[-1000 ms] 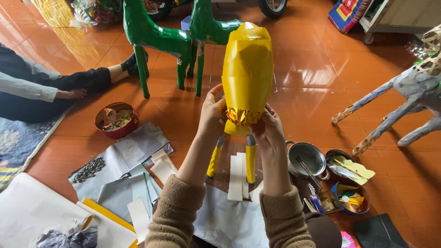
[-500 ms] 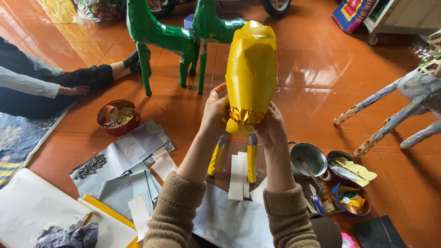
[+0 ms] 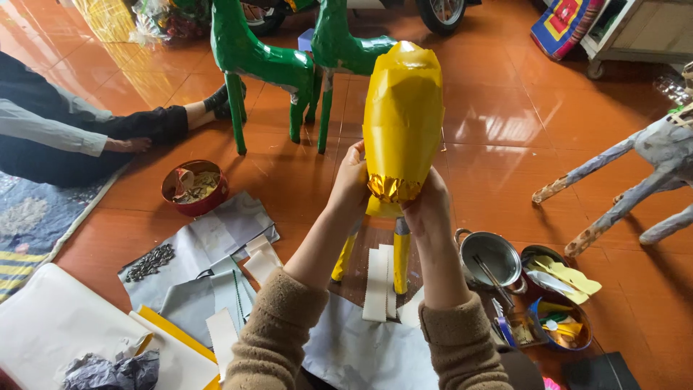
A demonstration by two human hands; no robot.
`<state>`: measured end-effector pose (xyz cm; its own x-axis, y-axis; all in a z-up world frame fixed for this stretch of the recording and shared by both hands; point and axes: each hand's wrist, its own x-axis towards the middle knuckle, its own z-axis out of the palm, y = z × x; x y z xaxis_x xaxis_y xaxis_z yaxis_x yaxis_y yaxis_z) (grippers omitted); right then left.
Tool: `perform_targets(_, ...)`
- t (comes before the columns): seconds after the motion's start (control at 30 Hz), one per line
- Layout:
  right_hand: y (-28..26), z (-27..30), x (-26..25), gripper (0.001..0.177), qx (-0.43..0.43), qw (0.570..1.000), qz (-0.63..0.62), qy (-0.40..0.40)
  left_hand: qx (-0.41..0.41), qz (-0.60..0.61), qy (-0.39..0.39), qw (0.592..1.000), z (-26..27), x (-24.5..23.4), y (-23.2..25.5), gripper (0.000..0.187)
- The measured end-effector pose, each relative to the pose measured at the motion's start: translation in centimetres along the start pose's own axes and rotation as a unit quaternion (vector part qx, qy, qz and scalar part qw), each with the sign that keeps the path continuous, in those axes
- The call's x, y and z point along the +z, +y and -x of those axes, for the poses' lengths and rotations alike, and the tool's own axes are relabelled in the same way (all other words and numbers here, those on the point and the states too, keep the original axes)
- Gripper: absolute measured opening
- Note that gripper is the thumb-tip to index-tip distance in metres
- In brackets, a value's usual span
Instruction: Decorating a sculpture by cutting and applying yellow adhesive strips to its frame
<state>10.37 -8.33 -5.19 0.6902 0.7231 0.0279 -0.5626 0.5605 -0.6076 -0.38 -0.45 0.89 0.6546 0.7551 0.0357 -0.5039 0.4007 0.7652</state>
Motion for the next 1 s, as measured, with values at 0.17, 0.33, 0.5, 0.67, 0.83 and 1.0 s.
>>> perform_targets(0.17,-0.3,2.1,3.3,0.014,0.018,1.0,-0.015,0.014,0.012,-0.03,-0.001,0.999,-0.5,0.2,-0.2,0.059)
perform_targets(0.33,1.2,0.7,1.9,0.008,0.036,0.998,0.0,0.049,0.023,-0.075,0.008,0.997,-1.0,-1.1,-1.0,0.058)
perform_targets(0.5,3.4,0.9,-0.1,0.024,-0.056,0.982,0.181,-0.009,0.08,-0.178,0.028,0.98,-5.4,-6.9,-4.2,0.053)
perform_targets(0.67,0.9,5.1,4.3,0.024,-0.079,0.884,0.452,-0.096,0.174,-0.181,0.012,0.968,1.4,-2.5,1.2,0.032)
perform_targets(0.83,1.4,5.6,4.0,0.069,-0.064,0.725,0.679,-0.094,0.121,-0.196,-0.041,0.972,5.5,0.8,5.5,0.062)
perform_targets(1.0,3.6,2.8,0.7,0.027,-0.237,0.754,0.574,-0.214,0.124,-0.334,-0.096,0.93,4.6,0.3,4.7,0.076)
